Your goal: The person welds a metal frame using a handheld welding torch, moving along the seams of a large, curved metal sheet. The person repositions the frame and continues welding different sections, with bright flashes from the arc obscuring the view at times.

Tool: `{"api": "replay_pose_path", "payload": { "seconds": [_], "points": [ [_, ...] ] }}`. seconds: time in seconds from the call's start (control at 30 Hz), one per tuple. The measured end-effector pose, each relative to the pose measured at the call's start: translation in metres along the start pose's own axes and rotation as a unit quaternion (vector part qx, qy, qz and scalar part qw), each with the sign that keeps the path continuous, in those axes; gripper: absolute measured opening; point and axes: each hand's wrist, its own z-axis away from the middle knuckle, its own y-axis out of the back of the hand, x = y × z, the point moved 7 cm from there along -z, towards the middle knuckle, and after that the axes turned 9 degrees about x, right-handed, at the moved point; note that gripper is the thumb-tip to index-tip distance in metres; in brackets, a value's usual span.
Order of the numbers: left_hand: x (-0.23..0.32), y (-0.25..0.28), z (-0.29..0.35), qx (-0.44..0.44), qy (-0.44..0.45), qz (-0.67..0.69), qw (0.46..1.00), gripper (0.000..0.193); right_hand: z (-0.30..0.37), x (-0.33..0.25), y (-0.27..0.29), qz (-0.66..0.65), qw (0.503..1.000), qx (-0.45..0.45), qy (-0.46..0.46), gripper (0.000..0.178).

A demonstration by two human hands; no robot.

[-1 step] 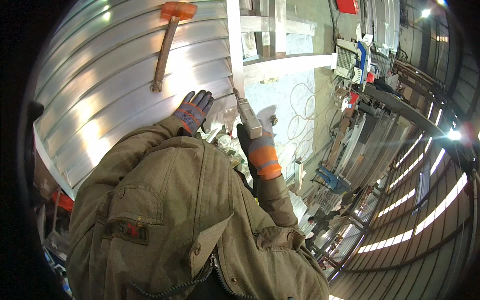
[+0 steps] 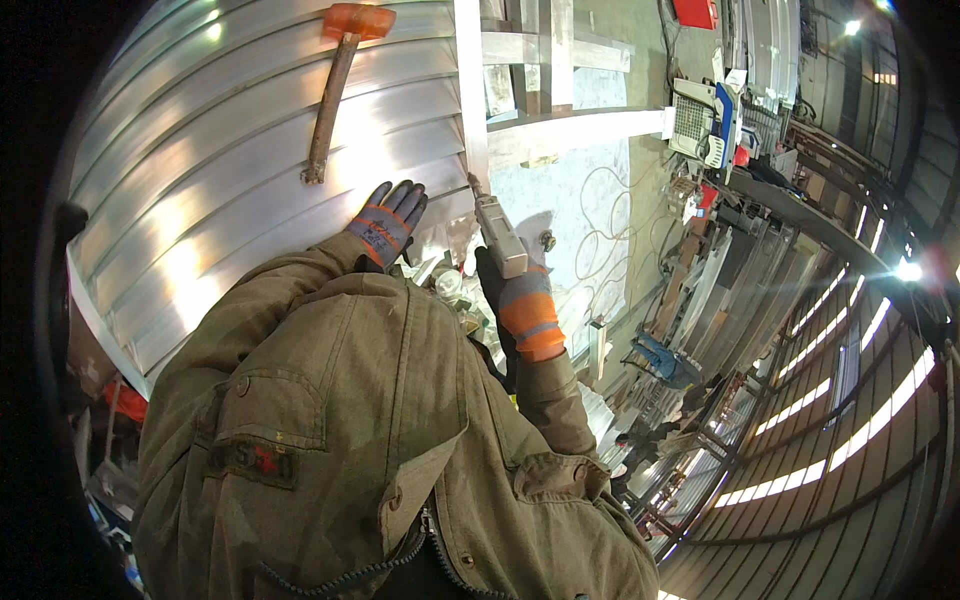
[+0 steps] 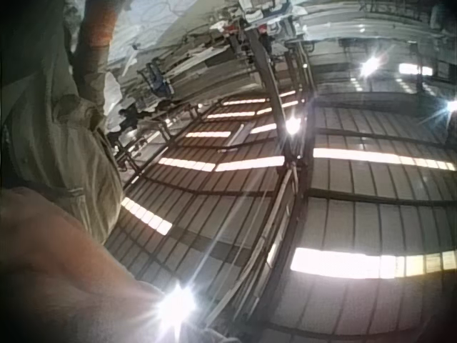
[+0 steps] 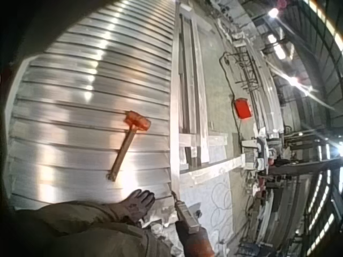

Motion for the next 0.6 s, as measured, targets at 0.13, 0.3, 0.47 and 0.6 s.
{"api": "replay_pose_path", "payload": {
  "seconds": [0.13,0.3,0.47,0.6],
  "points": [
    [-0.001,0.014,0.000,0.015,-0.010,0.017,1.000,0.088,-0.014,0.003,0.002,-0.036,0.999,-0.019,-0.037,0.041],
    [-0.013,0.021,-0.003,0.021,0.056,-0.033,0.998,0.085,-0.045,-0.013,-0.003,-0.077,0.997,0.011,-0.001,0.041],
    [-0.018,0.007,-0.003,0.030,0.105,0.013,0.994,0.086,-0.068,-0.022,-0.010,-0.029,0.999,-0.018,-0.027,0.042],
    [-0.018,0.001,-0.003,-0.014,0.092,-0.005,0.996,0.096,-0.082,-0.031,-0.016,-0.012,0.999,-0.023,-0.024,0.047]
  ]
}}
